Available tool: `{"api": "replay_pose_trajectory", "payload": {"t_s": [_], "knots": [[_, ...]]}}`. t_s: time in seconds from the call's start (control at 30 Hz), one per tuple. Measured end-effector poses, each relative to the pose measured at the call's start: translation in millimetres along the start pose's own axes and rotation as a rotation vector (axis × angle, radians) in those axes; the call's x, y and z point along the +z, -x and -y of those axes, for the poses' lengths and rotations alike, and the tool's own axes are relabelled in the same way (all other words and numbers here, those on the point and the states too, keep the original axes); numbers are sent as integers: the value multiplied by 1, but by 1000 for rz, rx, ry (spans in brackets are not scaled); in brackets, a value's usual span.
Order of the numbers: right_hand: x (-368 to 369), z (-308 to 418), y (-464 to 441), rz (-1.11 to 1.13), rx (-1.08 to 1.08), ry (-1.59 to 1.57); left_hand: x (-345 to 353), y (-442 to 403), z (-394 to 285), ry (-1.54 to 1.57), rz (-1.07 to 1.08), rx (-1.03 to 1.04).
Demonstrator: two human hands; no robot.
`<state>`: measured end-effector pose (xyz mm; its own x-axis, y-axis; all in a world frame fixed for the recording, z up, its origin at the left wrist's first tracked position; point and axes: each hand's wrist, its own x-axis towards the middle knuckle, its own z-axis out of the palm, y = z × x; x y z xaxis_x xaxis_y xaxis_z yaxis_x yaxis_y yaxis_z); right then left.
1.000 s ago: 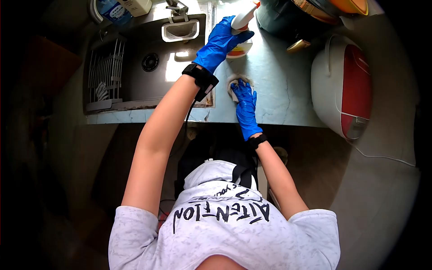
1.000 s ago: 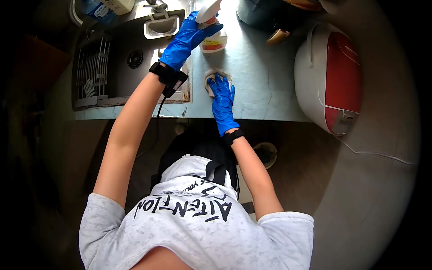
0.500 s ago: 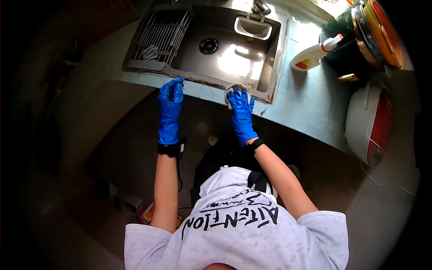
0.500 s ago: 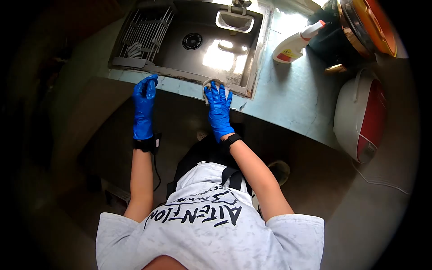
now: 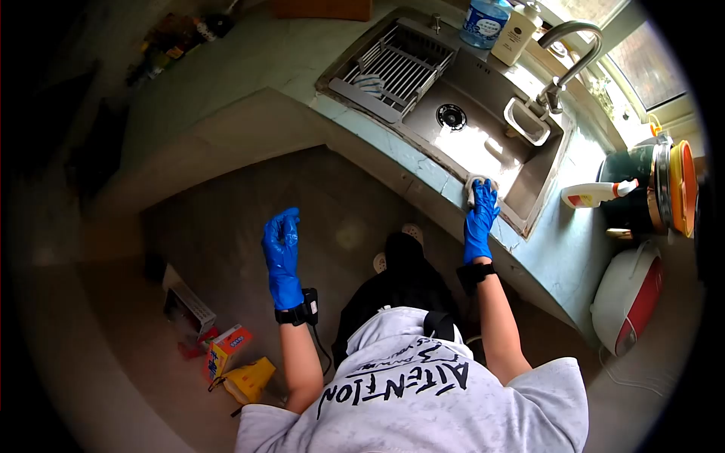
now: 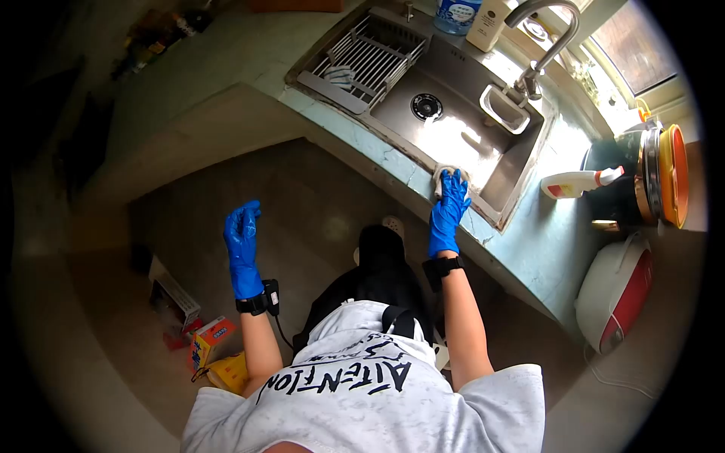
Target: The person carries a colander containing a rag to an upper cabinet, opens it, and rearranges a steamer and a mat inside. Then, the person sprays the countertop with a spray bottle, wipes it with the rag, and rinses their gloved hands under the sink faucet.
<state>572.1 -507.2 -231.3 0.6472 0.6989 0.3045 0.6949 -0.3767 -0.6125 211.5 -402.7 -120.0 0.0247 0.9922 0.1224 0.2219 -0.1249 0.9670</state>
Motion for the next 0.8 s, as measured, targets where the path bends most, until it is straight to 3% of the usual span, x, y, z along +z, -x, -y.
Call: {"api": "replay_pose_trajectory", "payload": {"t_s": [0.03,0.1,0.23,0.37,0.47,0.53,0.7,0.8], "knots": [[8,11,0,-57,18,1,-5,-1,-2,8,-10,-5],[32,44,-11,44,12,95,-5,-8,4,-14,-5,-13],[114,101,-46,16,-94,-35,5,-38,9,-42,44,-39],[172,166,-86,-127,41,-229,6,-91,7,-151,118,1],[193,202,-108,-155,161,-56,2,-145,3,-67,161,-52],[204,209,-116,-39,120,35,0,-179,4,-99,184,-30],[217,240,-137,15,90,88,5,-232,-3,-80,224,-24],[236,265,-150,124,-127,75,10,-254,-1,-74,270,-101]]}}
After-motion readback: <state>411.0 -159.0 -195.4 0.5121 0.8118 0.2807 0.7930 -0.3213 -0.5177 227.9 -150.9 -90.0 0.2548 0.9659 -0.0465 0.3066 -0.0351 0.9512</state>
